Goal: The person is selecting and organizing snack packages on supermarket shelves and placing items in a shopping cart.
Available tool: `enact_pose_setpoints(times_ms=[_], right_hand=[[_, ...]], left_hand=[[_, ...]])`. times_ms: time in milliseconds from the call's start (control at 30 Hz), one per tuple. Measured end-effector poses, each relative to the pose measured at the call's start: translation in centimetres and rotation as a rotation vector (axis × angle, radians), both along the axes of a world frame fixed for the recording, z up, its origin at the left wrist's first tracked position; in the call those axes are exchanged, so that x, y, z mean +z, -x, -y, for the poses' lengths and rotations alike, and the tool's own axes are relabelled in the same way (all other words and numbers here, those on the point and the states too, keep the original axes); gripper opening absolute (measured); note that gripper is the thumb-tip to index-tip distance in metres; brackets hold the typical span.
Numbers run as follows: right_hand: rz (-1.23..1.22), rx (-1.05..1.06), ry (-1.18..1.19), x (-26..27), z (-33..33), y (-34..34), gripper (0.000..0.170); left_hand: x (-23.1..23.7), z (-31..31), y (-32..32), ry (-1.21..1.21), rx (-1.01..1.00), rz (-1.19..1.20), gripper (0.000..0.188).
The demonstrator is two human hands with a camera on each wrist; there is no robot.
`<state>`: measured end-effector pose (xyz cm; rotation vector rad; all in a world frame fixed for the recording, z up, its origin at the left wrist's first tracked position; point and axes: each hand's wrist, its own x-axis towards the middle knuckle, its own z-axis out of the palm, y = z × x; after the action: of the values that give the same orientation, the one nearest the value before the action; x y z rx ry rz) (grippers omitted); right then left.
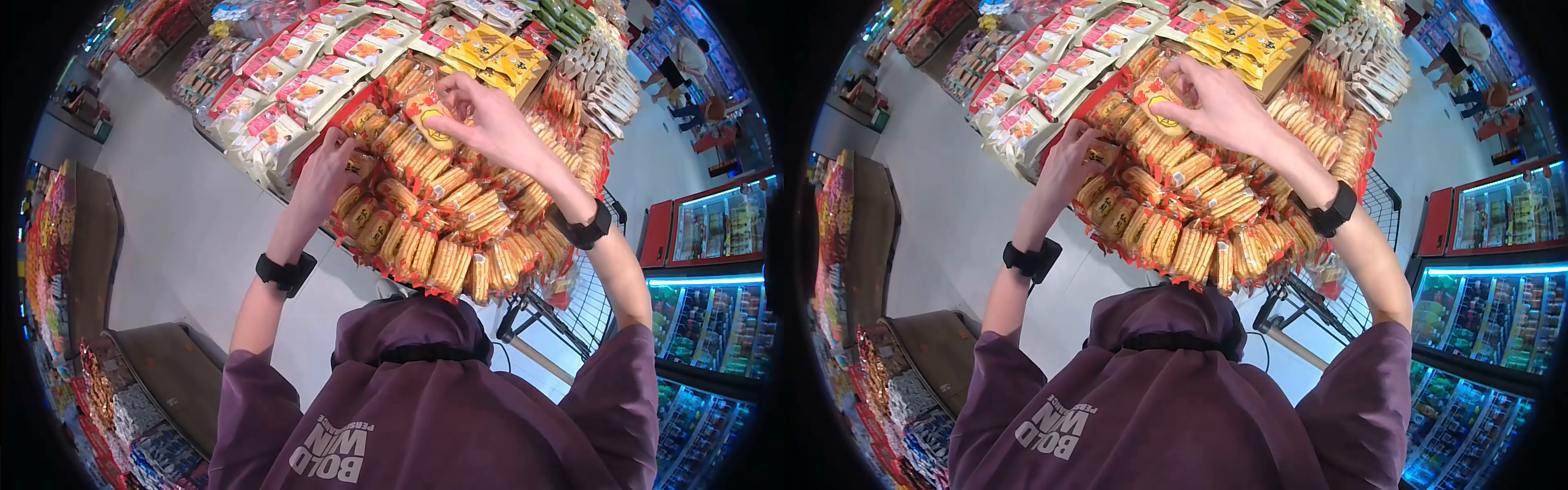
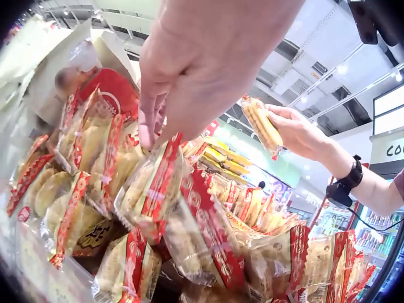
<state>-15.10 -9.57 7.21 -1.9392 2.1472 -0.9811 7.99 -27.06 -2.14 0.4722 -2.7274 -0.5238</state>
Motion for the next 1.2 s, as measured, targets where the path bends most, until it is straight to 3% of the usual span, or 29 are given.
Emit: enact_pose_setpoints(times_ms=[167,300,400,467,600,767,900,933,1033,1133,1200], right_hand=[[0.255,0.108,-0.198,-1.5,1.1,-2.1,0.046],[0.188,0.143,-0.244,-1.8,2.3,-5.2,0.045],[0.213,0.184,-0.231,-3.1,4.1,-7.0,0.043],[0.26,0.21,-0.206,-4.6,5.9,-7.8,0.041],[0.165,0.252,-0.132,-7.3,9.1,-8.7,0.032],[-0.204,0.193,0.118,-9.1,9.0,-8.8,0.024],[-0.121,0.257,0.098,-5.5,8.1,-6.8,0.009],[-0.197,0.248,0.077,-4.0,8.3,-5.3,0.009],[-0.504,0.195,0.003,-1.5,8.7,0.2,0.031],[-0.778,0.241,0.04,-3.9,8.8,5.3,0.036],[-0.768,0.222,-0.001,-5.2,8.4,6.0,0.033]], left_hand=[[0.4,-0.5,-0.7,-0.156,0.052,-0.141,0.039],[0.7,-1.0,-3.9,-0.064,0.107,-0.264,0.017],[0.3,-2.3,-6.7,-0.067,0.129,-0.157,0.016],[-0.6,-2.6,-7.3,0.058,0.059,-0.235,0.016],[-0.7,-3.9,-7.3,0.068,0.147,-0.351,0.021],[-0.3,-4.3,-5.9,0.075,0.132,-0.257,0.022],[-0.9,-3.5,-5.1,-0.011,0.143,-0.222,0.021],[-1.0,-3.4,-5.2,-0.03,0.145,-0.218,0.021],[-1.2,-3.2,-5.4,-0.021,0.136,-0.219,0.021],[-1.2,-3.3,-5.5,0.09,0.115,-0.255,0.021],[-0.8,-3.5,-5.6,0.13,0.113,-0.278,0.02]])
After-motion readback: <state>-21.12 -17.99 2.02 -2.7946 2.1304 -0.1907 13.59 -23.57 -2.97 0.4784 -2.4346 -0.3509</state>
